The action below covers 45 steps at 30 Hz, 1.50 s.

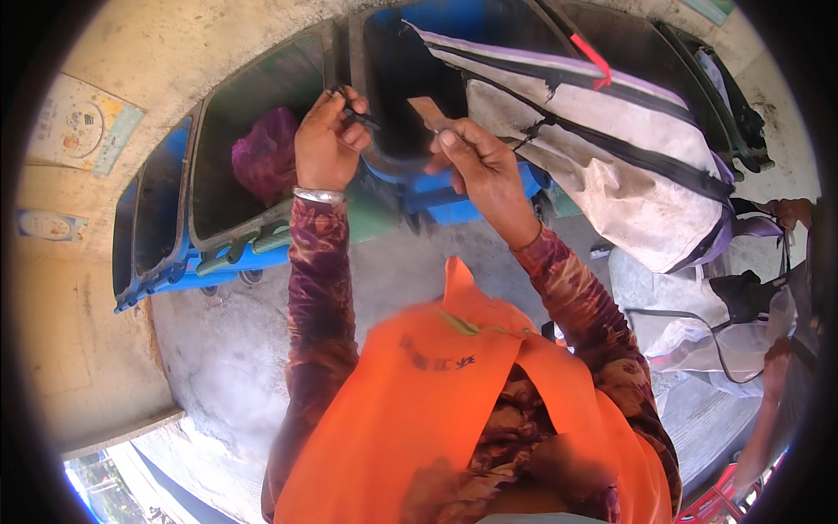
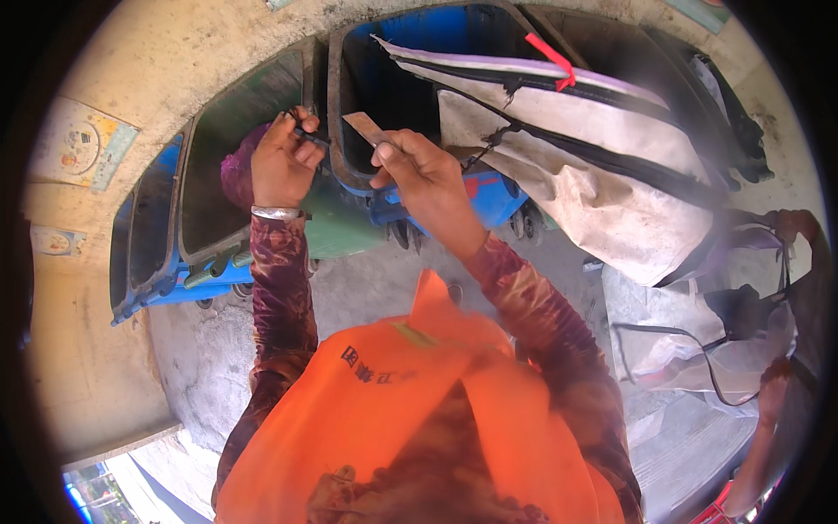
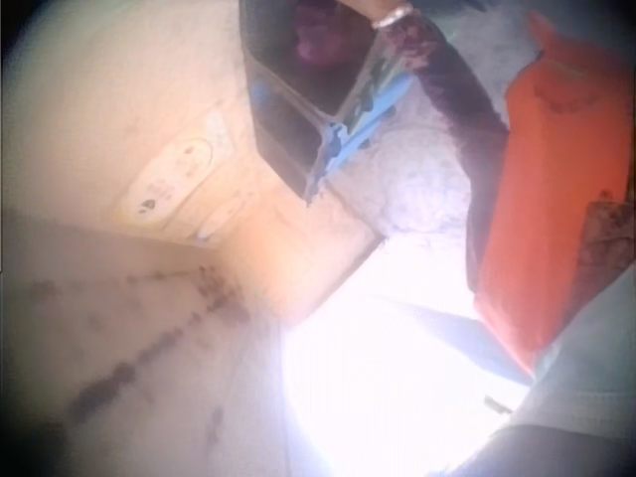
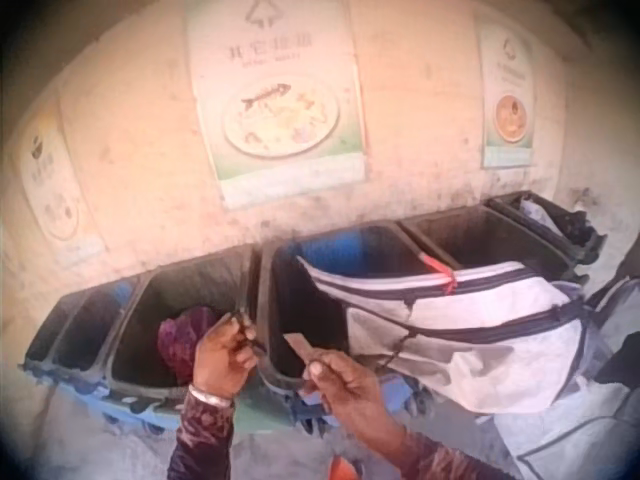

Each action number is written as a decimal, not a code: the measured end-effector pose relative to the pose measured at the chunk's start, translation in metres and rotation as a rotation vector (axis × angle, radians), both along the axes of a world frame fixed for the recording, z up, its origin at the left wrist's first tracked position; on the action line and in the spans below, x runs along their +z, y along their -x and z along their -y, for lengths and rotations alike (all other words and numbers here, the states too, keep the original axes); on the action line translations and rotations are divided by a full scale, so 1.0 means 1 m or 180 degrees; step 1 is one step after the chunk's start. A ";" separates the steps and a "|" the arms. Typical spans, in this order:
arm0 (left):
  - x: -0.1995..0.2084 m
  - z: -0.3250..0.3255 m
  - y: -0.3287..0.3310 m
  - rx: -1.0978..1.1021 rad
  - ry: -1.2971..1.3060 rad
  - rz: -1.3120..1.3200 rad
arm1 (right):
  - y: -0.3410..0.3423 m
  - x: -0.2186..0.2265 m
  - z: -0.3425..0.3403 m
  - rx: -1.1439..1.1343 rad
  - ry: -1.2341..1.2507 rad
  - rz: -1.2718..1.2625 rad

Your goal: The person uses a knife to cut and remove parts of a purple and white bag, including straps and fabric sections, while another person assists by holding the bag. The person works on the bag both standing and squatting, removing pieces and placing them aside.

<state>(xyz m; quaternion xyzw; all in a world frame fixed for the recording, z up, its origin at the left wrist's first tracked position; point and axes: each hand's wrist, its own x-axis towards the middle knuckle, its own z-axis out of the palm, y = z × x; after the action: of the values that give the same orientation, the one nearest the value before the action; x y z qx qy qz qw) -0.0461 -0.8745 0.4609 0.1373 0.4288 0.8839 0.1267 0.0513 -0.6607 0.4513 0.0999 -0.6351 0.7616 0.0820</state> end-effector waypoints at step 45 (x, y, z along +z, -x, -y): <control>-0.024 -0.111 -0.032 -0.0510 0.2875 -0.1195 | 0.008 -0.042 -0.061 -0.0663 -0.0040 0.0861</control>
<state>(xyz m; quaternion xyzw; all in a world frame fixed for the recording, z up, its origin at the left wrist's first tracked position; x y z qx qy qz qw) -0.0140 -0.7630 0.4365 0.2580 0.7725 0.5573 0.1616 0.0437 -0.5995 0.4089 -0.0694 -0.6520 0.7514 0.0735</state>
